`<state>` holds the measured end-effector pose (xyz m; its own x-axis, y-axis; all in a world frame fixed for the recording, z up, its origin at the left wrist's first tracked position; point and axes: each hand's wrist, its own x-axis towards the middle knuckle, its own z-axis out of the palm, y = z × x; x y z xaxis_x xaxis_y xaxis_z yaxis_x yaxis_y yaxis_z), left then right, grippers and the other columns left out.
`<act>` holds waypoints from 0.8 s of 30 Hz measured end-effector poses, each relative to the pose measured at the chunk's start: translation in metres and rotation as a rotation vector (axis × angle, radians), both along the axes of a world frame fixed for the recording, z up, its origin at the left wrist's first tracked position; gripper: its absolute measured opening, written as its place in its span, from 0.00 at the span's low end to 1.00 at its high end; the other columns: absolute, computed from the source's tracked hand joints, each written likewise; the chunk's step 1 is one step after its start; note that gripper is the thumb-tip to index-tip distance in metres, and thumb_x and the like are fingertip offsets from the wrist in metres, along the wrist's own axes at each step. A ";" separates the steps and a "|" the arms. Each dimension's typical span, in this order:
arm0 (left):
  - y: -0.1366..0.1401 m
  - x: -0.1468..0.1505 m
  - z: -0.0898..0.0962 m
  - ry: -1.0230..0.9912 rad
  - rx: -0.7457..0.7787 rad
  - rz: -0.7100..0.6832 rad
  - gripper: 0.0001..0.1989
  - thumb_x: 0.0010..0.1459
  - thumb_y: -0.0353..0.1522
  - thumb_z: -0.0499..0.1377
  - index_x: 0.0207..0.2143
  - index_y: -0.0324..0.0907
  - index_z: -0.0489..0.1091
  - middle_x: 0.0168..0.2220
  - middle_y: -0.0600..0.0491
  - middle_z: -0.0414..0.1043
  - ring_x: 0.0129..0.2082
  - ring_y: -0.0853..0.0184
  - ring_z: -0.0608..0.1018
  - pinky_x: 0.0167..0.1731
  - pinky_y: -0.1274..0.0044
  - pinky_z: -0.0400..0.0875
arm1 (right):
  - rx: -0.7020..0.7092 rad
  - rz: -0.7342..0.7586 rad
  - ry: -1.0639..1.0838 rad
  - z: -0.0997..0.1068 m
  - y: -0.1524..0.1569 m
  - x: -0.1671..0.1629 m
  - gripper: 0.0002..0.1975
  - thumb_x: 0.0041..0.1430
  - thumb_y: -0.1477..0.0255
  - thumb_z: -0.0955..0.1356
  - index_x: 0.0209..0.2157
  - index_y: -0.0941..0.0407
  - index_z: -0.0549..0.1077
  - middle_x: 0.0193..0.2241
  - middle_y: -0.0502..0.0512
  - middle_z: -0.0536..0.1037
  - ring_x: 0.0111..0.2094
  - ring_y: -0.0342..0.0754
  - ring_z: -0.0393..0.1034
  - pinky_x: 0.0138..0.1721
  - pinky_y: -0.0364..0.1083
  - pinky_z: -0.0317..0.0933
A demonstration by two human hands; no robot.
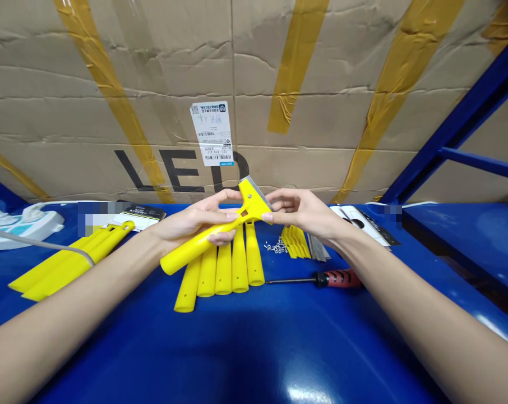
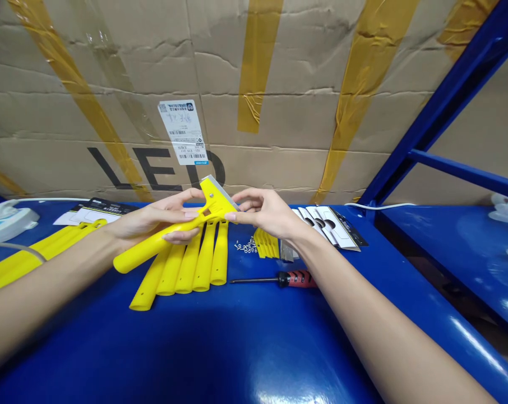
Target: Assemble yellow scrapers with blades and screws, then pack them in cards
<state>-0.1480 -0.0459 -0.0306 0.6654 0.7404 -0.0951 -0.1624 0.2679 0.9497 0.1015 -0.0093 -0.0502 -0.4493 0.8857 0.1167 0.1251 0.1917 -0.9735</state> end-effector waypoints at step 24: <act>0.000 0.001 -0.003 -0.040 -0.093 0.016 0.19 0.65 0.25 0.57 0.56 0.46 0.62 0.30 0.54 0.72 0.19 0.76 0.70 0.21 0.84 0.62 | -0.079 -0.048 0.020 -0.001 -0.001 -0.002 0.16 0.36 0.68 0.83 0.28 0.55 0.80 0.26 0.48 0.76 0.28 0.43 0.68 0.33 0.47 0.64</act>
